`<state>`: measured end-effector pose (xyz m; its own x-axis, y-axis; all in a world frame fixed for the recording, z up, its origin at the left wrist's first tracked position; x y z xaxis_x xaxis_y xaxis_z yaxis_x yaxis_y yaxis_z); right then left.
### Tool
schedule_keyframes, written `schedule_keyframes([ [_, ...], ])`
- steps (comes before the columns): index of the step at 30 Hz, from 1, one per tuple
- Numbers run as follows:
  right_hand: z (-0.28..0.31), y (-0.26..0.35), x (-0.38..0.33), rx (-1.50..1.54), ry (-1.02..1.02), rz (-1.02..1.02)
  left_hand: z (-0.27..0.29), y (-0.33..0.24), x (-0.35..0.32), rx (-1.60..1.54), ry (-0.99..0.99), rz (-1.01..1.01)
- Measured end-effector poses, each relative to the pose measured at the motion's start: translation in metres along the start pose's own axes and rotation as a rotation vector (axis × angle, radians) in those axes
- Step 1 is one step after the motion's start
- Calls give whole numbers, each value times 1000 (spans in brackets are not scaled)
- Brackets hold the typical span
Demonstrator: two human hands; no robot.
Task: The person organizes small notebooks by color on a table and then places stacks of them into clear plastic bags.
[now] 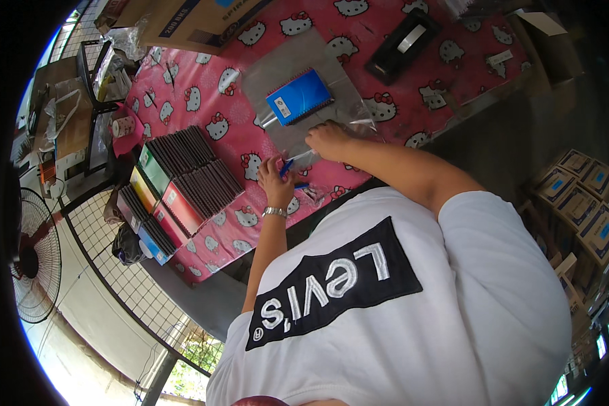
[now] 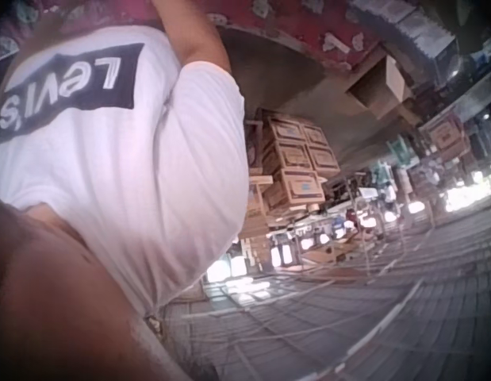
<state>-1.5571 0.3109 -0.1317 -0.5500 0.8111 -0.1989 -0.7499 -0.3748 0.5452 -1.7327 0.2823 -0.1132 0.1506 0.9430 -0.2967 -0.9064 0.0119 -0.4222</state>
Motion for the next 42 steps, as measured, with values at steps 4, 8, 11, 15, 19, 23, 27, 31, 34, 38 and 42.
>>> schedule_keyframes([
  [4, -10, -14, 13, 227, 192, -214, 3, 25, -18, -12, -108, -49],
  [8, -3, -20, 16, 172, 119, -165, 25, -49, -2, 11, -187, -257],
  [11, 40, 16, 6, 12, -64, -77, 14, -65, 26, 188, -158, -326],
  [15, 90, 33, -20, -301, -341, 22, 33, -50, 62, 82, -198, -280],
  [19, 114, -29, 7, -235, -252, -125, 60, -17, 93, -383, -295, -142],
  [23, 138, -67, 46, 19, -31, -111, 58, -78, 72, 80, -524, -282],
  [27, 143, -66, 58, -6, 40, -126, -14, -128, 58, 161, -69, -584],
  [31, 126, -104, 39, 58, -74, -55, -29, -128, 63, 297, 16, -514],
  [34, 132, -141, 39, 3, 100, -213, -30, -125, 66, 313, 22, -521],
  [38, 182, -110, 72, -32, -44, -303, -24, -123, 66, 318, 62, -490],
  [42, 148, -122, 123, -208, -351, -206, -22, -127, 69, 296, 73, -482],
])
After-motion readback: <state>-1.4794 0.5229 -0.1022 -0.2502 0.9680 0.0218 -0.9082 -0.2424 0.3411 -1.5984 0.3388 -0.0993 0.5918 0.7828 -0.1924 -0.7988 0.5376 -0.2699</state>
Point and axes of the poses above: each hand's wrist, its own x-axis towards the middle knuckle, its own z-axis out of the back of the hand, y = z × x, the point moved 7 cm from there along x, towards the middle knuckle, and after that the axes turned 4 degrees about y, right-handed, at the moved point
